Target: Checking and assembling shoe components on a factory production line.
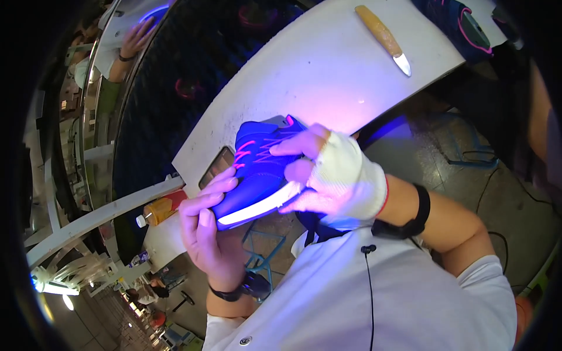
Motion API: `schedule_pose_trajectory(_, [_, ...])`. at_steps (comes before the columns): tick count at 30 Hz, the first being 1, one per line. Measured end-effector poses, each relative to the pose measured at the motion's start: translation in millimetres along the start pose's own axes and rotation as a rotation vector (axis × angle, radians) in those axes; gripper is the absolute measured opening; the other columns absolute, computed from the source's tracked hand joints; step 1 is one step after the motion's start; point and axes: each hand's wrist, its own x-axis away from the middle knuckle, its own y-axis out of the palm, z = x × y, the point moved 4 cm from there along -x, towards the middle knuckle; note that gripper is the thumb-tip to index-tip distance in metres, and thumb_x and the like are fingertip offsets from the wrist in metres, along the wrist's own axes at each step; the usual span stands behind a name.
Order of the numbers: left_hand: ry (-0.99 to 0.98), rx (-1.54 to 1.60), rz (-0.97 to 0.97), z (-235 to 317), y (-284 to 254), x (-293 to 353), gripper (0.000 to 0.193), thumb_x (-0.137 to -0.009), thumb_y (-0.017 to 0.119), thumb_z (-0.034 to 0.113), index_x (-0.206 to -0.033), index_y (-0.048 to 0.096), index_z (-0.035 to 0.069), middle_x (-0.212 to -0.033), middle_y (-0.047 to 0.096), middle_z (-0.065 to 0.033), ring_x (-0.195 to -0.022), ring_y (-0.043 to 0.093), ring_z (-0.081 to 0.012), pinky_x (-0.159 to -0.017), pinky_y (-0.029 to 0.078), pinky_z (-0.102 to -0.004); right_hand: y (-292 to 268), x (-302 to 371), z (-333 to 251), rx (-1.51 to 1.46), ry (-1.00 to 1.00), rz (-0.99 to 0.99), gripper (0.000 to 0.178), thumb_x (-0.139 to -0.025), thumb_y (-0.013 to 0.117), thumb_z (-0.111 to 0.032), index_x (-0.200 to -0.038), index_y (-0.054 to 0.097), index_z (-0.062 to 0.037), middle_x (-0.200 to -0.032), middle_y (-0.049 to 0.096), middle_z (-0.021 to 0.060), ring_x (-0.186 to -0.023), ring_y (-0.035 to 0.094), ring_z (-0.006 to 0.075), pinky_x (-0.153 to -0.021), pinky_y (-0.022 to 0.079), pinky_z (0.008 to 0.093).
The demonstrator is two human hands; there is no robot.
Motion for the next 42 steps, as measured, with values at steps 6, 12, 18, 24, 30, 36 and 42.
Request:
schedule_pose_trajectory(6, [0.089, -0.451, -0.31, 7, -1, -23, 0.069, -0.058, 0.103, 0.038, -0.109, 0.076, 0.0, -0.114, 0.08, -0.02, -0.117, 0.075, -0.0373, -0.118, 0.046, -0.0586, 16, -8, 4, -0.035, -0.093, -0.03, 0.041, -0.063, 0.09, -0.038, -0.086, 0.069, -0.0107, -0.109, 0.07, 0.0092, -0.093, 0.065, 0.0326, -0.08, 0.058, 0.0484])
schedule_pose_trajectory(12, [0.06, -0.449, -0.247, -2, -8, -12, 0.059, -0.063, 0.103, 0.031, -0.105, 0.076, 0.0, -0.113, 0.08, -0.0194, -0.122, 0.071, -0.0427, -0.116, 0.048, -0.059, 24, -15, 8, -0.042, -0.152, 0.015, 0.04, -0.064, 0.09, -0.04, -0.081, 0.067, -0.0113, -0.1, 0.067, 0.0071, -0.091, 0.064, 0.03, -0.076, 0.056, 0.0455])
schedule_pose_trajectory(18, [0.035, -0.401, -0.196, -13, -24, 3, 0.044, -0.069, 0.099, 0.011, -0.105, 0.078, 0.002, -0.112, 0.08, -0.0195, -0.127, 0.068, -0.0458, -0.114, 0.05, -0.0579, 17, -29, 9, -0.028, 0.105, -0.32, 0.053, -0.064, 0.089, -0.049, -0.072, 0.058, -0.0067, -0.1, 0.063, 0.0125, -0.09, 0.063, 0.0341, -0.072, 0.05, 0.0453])
schedule_pose_trajectory(24, [-0.008, -0.342, -0.231, -31, -52, 19, 0.054, -0.073, 0.096, 0.017, -0.12, 0.073, 0.003, -0.13, 0.073, -0.0226, -0.134, 0.064, -0.0441, -0.113, 0.05, -0.0499, 45, -9, 25, -0.047, -0.11, -0.157, 0.057, -0.062, 0.092, -0.045, -0.08, 0.056, -0.0037, -0.118, 0.066, 0.0223, -0.107, 0.066, 0.044, -0.096, 0.054, 0.057])
schedule_pose_trajectory(30, [-0.54, -0.536, -0.332, -58, -49, 26, 0.115, -0.078, 0.092, 0.04, -0.165, 0.026, 0.002, -0.13, 0.072, -0.0224, -0.113, 0.076, -0.0331, -0.097, 0.058, -0.038, 65, -1, 19, 0.049, -0.19, -0.227, 0.043, -0.064, 0.084, -0.031, -0.085, 0.059, -0.0035, -0.122, 0.067, 0.0217, -0.107, 0.065, 0.0416, -0.102, 0.054, 0.0578])
schedule_pose_trajectory(36, [-0.418, -0.825, -0.2, -50, -38, 22, 0.109, -0.08, 0.089, 0.048, -0.162, 0.034, 0.0, -0.119, 0.074, -0.0226, -0.102, 0.076, -0.0405, -0.085, 0.061, -0.0432, 71, -11, 11, 0.06, -0.25, -0.192, 0.039, -0.068, 0.083, -0.028, -0.089, 0.06, -0.005, -0.126, 0.066, 0.0216, -0.113, 0.066, 0.0412, -0.101, 0.055, 0.0579])
schedule_pose_trajectory(42, [-0.467, -0.54, -0.47, -37, -47, 9, 0.121, -0.073, 0.096, 0.036, -0.167, 0.028, 0.002, -0.145, 0.063, -0.0278, -0.132, 0.065, -0.0348, -0.112, 0.05, -0.0405, 58, 14, 12, 0.073, -0.091, -0.123, 0.044, -0.074, 0.092, -0.026, -0.096, 0.059, -0.0055, -0.132, 0.064, 0.0251, -0.121, 0.065, 0.0441, -0.111, 0.05, 0.059])
